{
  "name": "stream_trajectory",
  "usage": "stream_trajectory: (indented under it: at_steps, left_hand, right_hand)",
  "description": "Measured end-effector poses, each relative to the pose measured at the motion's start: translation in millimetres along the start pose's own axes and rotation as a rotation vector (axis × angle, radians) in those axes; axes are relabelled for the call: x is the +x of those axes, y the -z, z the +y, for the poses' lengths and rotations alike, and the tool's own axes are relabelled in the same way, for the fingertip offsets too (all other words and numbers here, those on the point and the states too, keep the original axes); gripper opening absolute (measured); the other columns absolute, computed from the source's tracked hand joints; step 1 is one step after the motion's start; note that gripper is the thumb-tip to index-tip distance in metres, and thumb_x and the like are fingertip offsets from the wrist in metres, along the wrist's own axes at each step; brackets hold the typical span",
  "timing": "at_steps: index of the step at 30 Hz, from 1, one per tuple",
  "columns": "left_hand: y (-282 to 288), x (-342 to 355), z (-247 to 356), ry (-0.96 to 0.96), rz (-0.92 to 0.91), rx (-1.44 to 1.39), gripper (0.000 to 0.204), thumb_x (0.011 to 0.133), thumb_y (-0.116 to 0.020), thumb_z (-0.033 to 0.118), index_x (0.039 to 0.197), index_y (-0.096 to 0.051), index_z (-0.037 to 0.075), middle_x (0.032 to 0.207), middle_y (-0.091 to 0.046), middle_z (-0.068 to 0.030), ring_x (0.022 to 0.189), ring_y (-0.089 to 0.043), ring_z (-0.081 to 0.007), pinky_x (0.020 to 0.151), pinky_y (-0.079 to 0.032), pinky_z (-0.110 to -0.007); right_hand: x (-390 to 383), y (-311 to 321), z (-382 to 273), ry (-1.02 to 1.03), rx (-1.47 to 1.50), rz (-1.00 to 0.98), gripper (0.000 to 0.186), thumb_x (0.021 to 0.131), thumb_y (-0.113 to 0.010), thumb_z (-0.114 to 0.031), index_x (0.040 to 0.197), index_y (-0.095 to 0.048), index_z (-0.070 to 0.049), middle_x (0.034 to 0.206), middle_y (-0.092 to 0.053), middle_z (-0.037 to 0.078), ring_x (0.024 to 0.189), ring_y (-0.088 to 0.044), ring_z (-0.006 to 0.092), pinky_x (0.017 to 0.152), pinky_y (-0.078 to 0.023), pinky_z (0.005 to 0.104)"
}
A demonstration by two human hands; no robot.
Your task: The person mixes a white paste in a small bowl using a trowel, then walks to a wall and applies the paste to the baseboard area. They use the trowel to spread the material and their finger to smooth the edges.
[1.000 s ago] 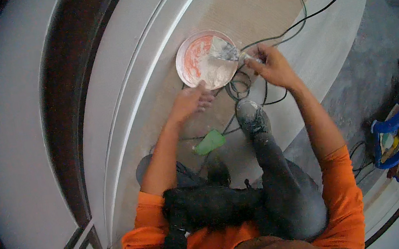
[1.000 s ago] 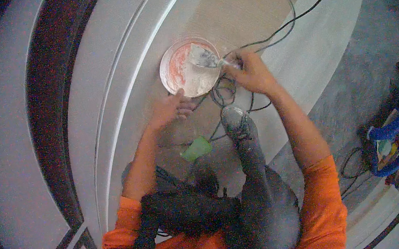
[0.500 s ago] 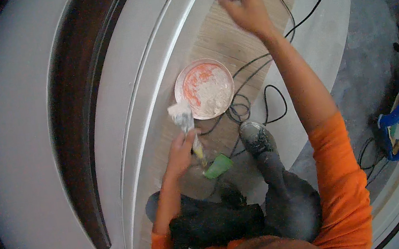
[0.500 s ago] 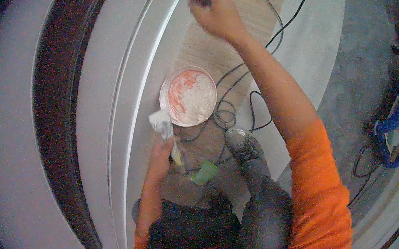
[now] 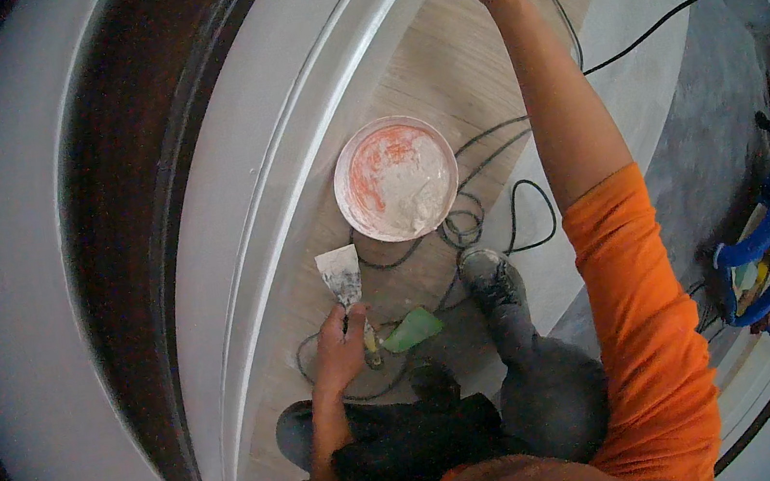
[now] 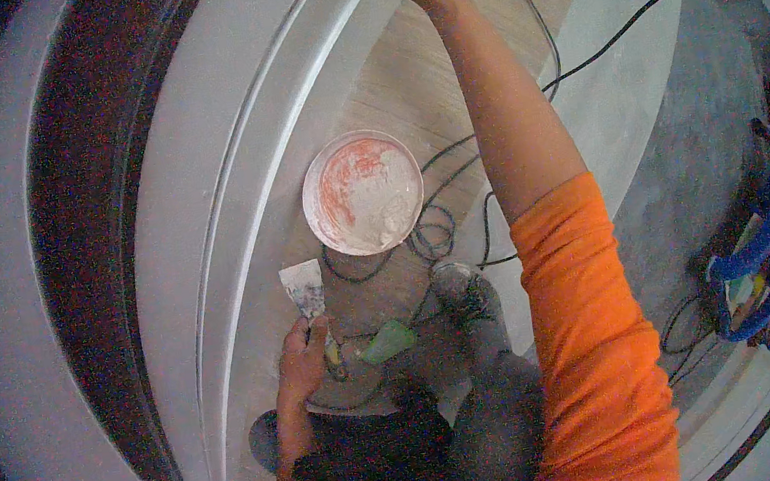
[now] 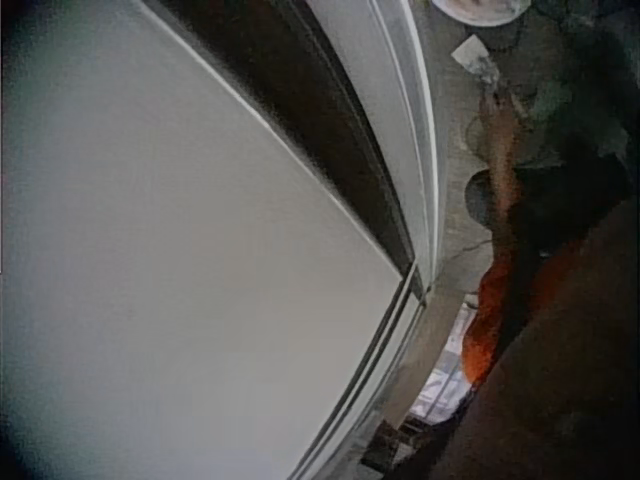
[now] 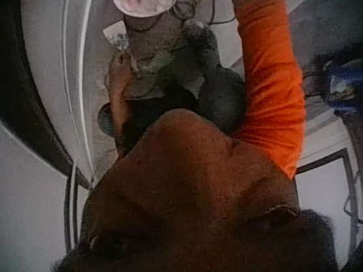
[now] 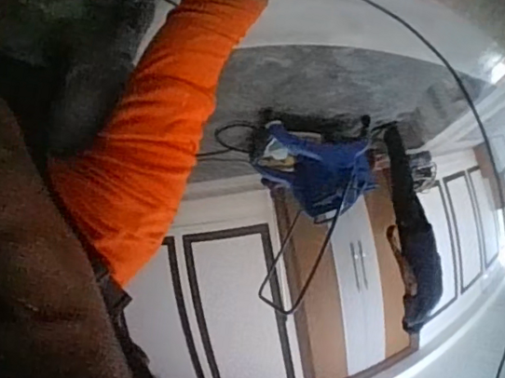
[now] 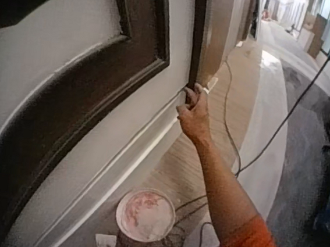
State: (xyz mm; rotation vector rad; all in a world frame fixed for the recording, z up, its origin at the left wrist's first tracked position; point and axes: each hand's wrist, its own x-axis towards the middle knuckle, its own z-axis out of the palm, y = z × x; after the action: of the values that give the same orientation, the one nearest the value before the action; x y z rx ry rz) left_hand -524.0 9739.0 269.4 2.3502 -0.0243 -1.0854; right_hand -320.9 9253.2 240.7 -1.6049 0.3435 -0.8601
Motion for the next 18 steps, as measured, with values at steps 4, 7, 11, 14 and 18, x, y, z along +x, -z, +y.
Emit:
stream_trajectory:
  at_steps: [4, 7, 11, 14, 18]
  left_hand:
    - [1, 1, -1, -0.014, -0.020, -0.030, 0.037, 0.107, -0.053, 0.035, 0.115, -0.068, 0.001, 0.099, -0.071, -0.0158, 0.095, -0.066, -0.0263, 0.089, -0.049, -0.038]
    - [2, 3, 1, -0.003, -0.050, -0.017, 0.037, 0.107, -0.053, 0.034, 0.116, -0.068, 0.002, 0.101, -0.071, -0.0167, 0.095, -0.066, -0.0279, 0.090, -0.049, -0.039]
    - [1, 2, -2, 0.009, -0.042, 0.029, 0.037, 0.107, -0.054, 0.035, 0.117, -0.067, 0.002, 0.105, -0.072, -0.0189, 0.098, -0.067, -0.0306, 0.090, -0.049, -0.040]
    - [1, 2, 5, 0.031, -0.007, 0.138, 0.038, 0.107, -0.054, 0.036, 0.119, -0.066, 0.001, 0.107, -0.071, -0.0206, 0.099, -0.067, -0.0326, 0.091, -0.049, -0.041]
    - [2, 4, 5, 0.011, -0.034, 0.114, 0.040, 0.106, -0.054, 0.036, 0.118, -0.065, 0.000, 0.107, -0.071, -0.0220, 0.099, -0.067, -0.0334, 0.091, -0.049, -0.041]
  right_hand:
    - [5, -2, 15, 0.236, -0.317, 0.059, 0.073, 0.085, -0.057, 0.002, 0.152, -0.027, 0.001, 0.138, -0.060, 0.026, 0.097, -0.069, 0.0289, 0.083, -0.057, 0.0360]
    - [5, -2, 25, 0.455, -0.482, 0.097, 0.071, 0.084, -0.053, 0.004, 0.151, -0.030, -0.002, 0.133, -0.062, 0.030, 0.102, -0.068, 0.0406, 0.088, -0.055, 0.0442]
    - [-7, -2, 12, 0.377, -0.573, 0.008, 0.070, 0.083, -0.050, 0.004, 0.150, -0.032, -0.006, 0.124, -0.064, 0.031, 0.100, -0.066, 0.0485, 0.086, -0.054, 0.0535]
    - [-6, -1, 9, 0.278, -0.698, -0.005, 0.070, 0.083, -0.050, 0.002, 0.150, -0.033, -0.009, 0.118, -0.065, 0.030, 0.096, -0.066, 0.0488, 0.084, -0.054, 0.0558]
    - [-2, -3, 7, 0.212, -0.738, -0.031, 0.070, 0.083, -0.050, 0.001, 0.150, -0.032, -0.008, 0.115, -0.066, 0.029, 0.094, -0.067, 0.0478, 0.082, -0.054, 0.0551]
